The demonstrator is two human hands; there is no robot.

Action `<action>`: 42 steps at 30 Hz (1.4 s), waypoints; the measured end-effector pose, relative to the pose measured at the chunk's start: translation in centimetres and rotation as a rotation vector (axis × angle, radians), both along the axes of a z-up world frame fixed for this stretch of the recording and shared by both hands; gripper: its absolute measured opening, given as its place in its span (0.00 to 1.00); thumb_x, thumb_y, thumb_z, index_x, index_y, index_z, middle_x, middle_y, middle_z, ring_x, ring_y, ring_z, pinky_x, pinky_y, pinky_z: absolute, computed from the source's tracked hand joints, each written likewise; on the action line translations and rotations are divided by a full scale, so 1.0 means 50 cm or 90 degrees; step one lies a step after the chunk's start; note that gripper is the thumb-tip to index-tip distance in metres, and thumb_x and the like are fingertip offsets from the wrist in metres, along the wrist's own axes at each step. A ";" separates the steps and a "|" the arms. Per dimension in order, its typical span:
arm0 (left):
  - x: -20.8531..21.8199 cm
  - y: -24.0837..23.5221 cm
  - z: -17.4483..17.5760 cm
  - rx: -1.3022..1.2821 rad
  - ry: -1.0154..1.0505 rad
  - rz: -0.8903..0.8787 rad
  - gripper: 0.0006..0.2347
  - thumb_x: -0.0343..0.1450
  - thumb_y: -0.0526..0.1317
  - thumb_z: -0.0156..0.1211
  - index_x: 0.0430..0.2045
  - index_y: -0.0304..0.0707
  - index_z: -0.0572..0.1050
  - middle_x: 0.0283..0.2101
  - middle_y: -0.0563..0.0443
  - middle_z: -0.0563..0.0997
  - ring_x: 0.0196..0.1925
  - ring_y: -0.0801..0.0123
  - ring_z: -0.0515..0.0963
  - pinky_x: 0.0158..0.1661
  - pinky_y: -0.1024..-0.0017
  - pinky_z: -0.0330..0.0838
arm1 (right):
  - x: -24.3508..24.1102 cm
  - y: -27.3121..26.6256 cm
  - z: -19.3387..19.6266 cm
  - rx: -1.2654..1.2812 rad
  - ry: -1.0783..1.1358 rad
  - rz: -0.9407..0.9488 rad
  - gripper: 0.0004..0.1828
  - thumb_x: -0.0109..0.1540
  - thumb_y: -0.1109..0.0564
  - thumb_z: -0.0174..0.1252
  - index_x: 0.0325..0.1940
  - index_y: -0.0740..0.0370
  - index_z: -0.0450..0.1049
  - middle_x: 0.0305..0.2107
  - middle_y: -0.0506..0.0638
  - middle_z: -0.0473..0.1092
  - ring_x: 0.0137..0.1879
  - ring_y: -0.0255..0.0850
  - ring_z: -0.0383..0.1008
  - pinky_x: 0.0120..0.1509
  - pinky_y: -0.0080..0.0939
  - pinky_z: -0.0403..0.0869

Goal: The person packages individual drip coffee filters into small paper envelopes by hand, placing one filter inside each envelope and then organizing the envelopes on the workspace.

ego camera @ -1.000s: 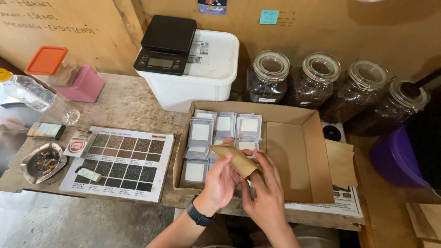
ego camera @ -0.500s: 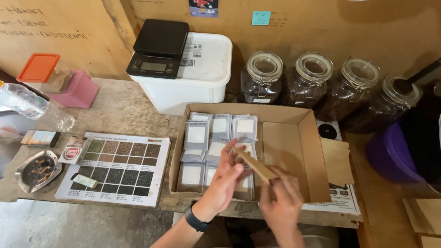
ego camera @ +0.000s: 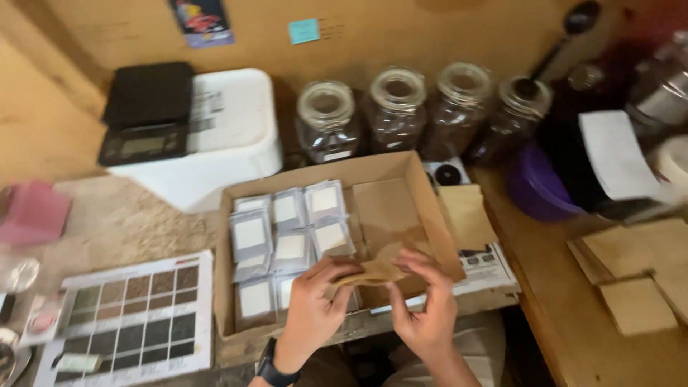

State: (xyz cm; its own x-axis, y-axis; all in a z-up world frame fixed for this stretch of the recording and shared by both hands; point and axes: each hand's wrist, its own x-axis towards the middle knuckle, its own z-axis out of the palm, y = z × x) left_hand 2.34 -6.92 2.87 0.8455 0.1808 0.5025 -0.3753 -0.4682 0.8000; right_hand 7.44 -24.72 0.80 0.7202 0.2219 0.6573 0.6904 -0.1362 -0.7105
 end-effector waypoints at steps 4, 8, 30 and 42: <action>0.003 -0.009 0.003 -0.014 0.047 -0.084 0.05 0.71 0.33 0.58 0.34 0.36 0.82 0.36 0.49 0.85 0.39 0.62 0.87 0.40 0.68 0.80 | 0.001 -0.015 0.014 -0.059 0.010 -0.021 0.11 0.67 0.57 0.54 0.50 0.63 0.76 0.44 0.54 0.78 0.50 0.46 0.81 0.56 0.42 0.77; 0.008 -0.008 -0.015 0.035 0.060 -0.086 0.07 0.69 0.35 0.61 0.35 0.40 0.84 0.40 0.51 0.86 0.43 0.65 0.88 0.44 0.70 0.82 | -0.001 -0.028 -0.006 0.014 0.032 0.025 0.16 0.70 0.51 0.49 0.43 0.64 0.78 0.39 0.55 0.79 0.47 0.50 0.82 0.50 0.47 0.80; 0.052 -0.174 0.023 -0.167 -0.070 -0.264 0.08 0.70 0.40 0.63 0.26 0.33 0.80 0.29 0.39 0.85 0.32 0.63 0.90 0.32 0.80 0.81 | -0.049 -0.188 0.051 0.107 0.034 0.005 0.11 0.68 0.56 0.57 0.38 0.67 0.76 0.29 0.55 0.77 0.31 0.46 0.79 0.35 0.41 0.76; 0.105 -0.390 0.122 -0.262 -0.058 -0.432 0.06 0.72 0.40 0.62 0.28 0.38 0.77 0.29 0.46 0.83 0.34 0.64 0.84 0.40 0.70 0.81 | 0.007 -0.573 -0.069 0.051 0.316 -0.478 0.12 0.63 0.49 0.60 0.43 0.60 0.79 0.32 0.52 0.80 0.31 0.38 0.81 0.33 0.36 0.85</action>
